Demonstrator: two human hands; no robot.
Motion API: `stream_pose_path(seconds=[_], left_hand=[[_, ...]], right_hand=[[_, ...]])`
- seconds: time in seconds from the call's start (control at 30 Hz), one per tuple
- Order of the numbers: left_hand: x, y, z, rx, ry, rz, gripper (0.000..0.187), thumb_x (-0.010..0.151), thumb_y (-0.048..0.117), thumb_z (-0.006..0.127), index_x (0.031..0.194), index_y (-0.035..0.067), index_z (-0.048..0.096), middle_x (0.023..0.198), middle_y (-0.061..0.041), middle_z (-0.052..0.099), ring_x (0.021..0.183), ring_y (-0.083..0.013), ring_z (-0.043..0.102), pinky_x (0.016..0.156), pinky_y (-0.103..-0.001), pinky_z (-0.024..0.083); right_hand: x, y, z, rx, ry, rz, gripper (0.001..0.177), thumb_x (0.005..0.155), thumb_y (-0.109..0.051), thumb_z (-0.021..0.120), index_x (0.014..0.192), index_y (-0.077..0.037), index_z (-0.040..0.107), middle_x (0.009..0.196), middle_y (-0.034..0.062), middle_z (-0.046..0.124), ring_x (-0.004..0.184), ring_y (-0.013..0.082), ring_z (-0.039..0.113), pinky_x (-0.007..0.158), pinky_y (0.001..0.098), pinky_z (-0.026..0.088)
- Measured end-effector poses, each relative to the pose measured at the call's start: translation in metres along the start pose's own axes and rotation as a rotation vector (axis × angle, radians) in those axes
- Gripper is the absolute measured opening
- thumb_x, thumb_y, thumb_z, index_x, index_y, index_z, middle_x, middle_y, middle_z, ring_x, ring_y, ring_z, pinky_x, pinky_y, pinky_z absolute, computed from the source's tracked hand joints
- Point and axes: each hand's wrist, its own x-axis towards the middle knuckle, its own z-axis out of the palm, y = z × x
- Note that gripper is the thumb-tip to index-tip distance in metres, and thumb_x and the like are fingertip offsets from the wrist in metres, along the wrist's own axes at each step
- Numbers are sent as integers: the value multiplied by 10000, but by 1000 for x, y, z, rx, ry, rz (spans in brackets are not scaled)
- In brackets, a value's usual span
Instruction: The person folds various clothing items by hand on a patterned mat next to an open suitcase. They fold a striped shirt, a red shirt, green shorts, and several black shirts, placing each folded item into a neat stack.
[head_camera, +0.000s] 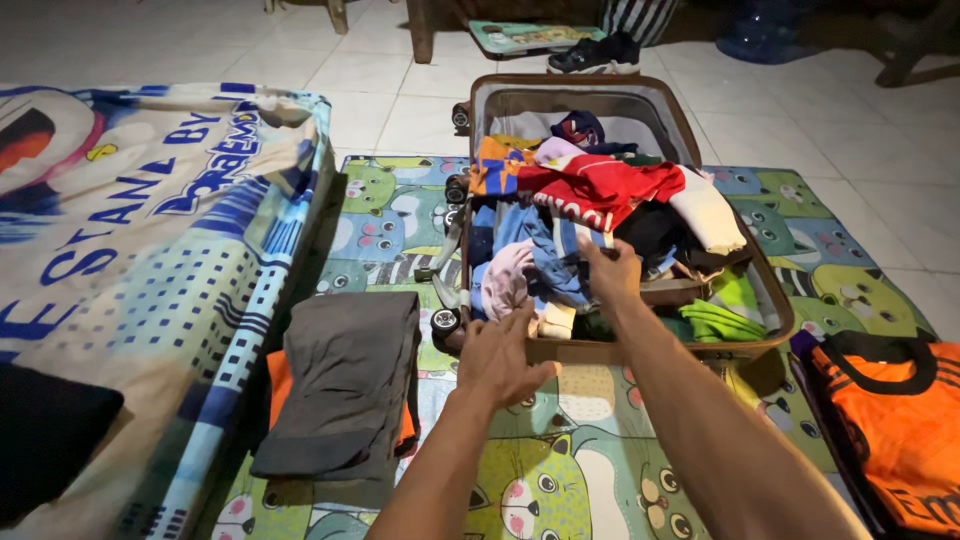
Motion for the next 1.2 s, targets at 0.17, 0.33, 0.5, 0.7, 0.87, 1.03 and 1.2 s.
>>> stream_pose_path(seconds=[0.17,0.33,0.5,0.7,0.87,1.03,1.2], left_hand=[[4,-6,20,81,124,79,980,779,626,671,1555,106,374,1558,-121,439,1350,-322,444,1128,-466,273],[7,-9,25,75,151,67,954,756,621,679,1533,133,420,1556,-109,441,1371,-328,423,1146,-472,253],[8,-10,25,52,70,27,949,744,613,677,1547,168,434,1605,-86,406,1413,-358,373,1188,-461,243],[13,-7,36,-15,175,63,870,763,689,712,1422,144,548,1529,-135,403,1428,-382,302,1194,-567,114],[-25,39,70,-1400,264,-188,612,866,572,624,1262,113,705,1292,-98,657,1214,-225,604,1070,-395,438],[-74,75,105,-1983,13,-602,458,937,511,714,1141,106,647,1062,-69,674,920,-233,634,775,-388,515],[-114,81,146,-1833,185,-759,323,800,145,759,1096,51,670,1001,-128,742,839,-288,726,730,-451,602]], right_hand=[[38,11,2,-34,-18,99,383,758,-267,894,915,40,729,797,109,728,665,158,629,631,336,512],[25,0,-10,175,-160,173,271,795,-193,848,918,11,718,775,87,690,671,178,617,627,345,516],[-29,-49,-44,745,-282,509,190,886,-132,659,1022,-3,626,926,132,683,786,267,692,694,419,597],[-103,-59,-113,929,-431,603,323,880,-139,585,1159,24,589,1087,162,662,958,291,679,957,488,581],[-177,-27,-173,826,-459,724,369,824,-153,557,1160,-6,600,1039,174,659,912,283,668,945,493,573],[-252,-10,-226,729,-553,796,335,796,-86,558,1125,-41,598,986,151,674,826,283,663,838,487,589],[-317,16,-276,502,-799,845,176,916,-73,669,1013,-21,531,889,117,621,789,271,682,837,495,649]])
